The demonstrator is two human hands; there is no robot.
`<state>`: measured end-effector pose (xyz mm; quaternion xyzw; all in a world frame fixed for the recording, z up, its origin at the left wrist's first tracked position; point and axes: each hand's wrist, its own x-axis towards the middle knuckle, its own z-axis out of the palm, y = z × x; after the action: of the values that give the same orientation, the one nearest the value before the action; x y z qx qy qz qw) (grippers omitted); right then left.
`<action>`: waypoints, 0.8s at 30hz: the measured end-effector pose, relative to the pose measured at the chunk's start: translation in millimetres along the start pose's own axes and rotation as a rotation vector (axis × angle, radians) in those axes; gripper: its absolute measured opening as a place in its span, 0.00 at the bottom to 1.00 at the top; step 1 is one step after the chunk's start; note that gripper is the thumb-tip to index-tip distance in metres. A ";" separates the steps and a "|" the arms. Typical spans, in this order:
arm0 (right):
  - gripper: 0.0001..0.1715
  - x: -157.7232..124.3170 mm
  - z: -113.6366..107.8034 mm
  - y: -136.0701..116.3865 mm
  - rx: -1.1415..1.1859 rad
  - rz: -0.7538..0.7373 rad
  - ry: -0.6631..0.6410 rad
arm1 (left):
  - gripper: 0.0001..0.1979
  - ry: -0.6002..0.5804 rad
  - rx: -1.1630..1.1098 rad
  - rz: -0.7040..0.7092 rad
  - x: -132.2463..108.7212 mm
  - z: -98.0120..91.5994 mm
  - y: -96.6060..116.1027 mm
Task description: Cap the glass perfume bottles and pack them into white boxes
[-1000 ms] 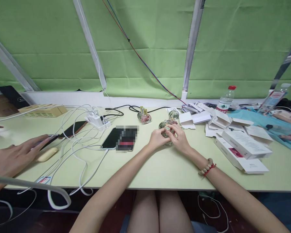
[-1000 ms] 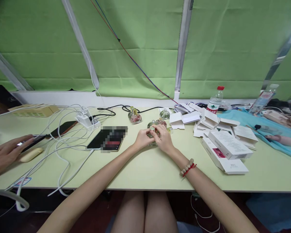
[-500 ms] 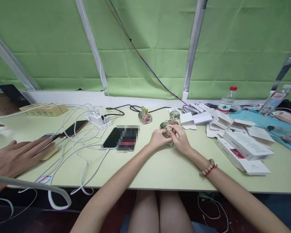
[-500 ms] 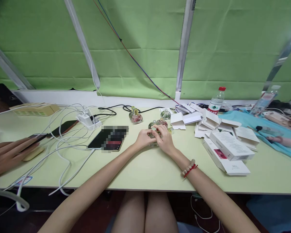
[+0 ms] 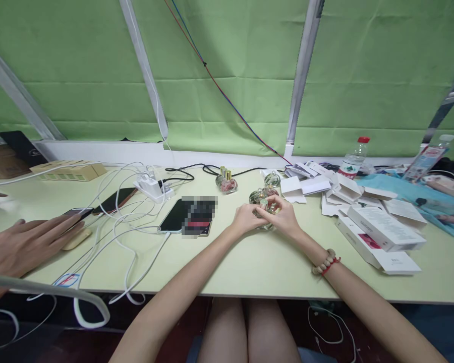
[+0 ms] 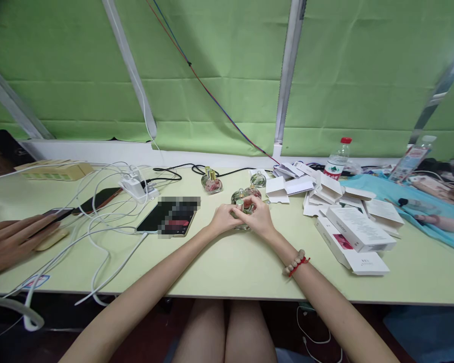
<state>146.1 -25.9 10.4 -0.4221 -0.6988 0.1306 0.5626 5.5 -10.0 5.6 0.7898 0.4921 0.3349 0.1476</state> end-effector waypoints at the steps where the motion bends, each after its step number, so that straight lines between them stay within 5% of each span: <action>1: 0.14 -0.2 0.1 0.1 -0.008 -0.020 0.010 | 0.13 0.006 0.001 0.007 0.1 -0.1 0.0; 12: 0.14 -2.0 2.0 6.9 -0.035 -0.186 -0.015 | 0.13 0.043 -0.010 0.027 2.8 2.6 -5.5; 24: 0.18 -2.9 -0.6 0.7 0.005 -0.144 -0.109 | 0.13 0.055 0.022 0.012 3.0 1.3 -2.6</action>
<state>146.9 -27.8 8.2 -0.3614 -0.7567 0.1143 0.5327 5.5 -6.0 4.3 0.7848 0.4950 0.3519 0.1235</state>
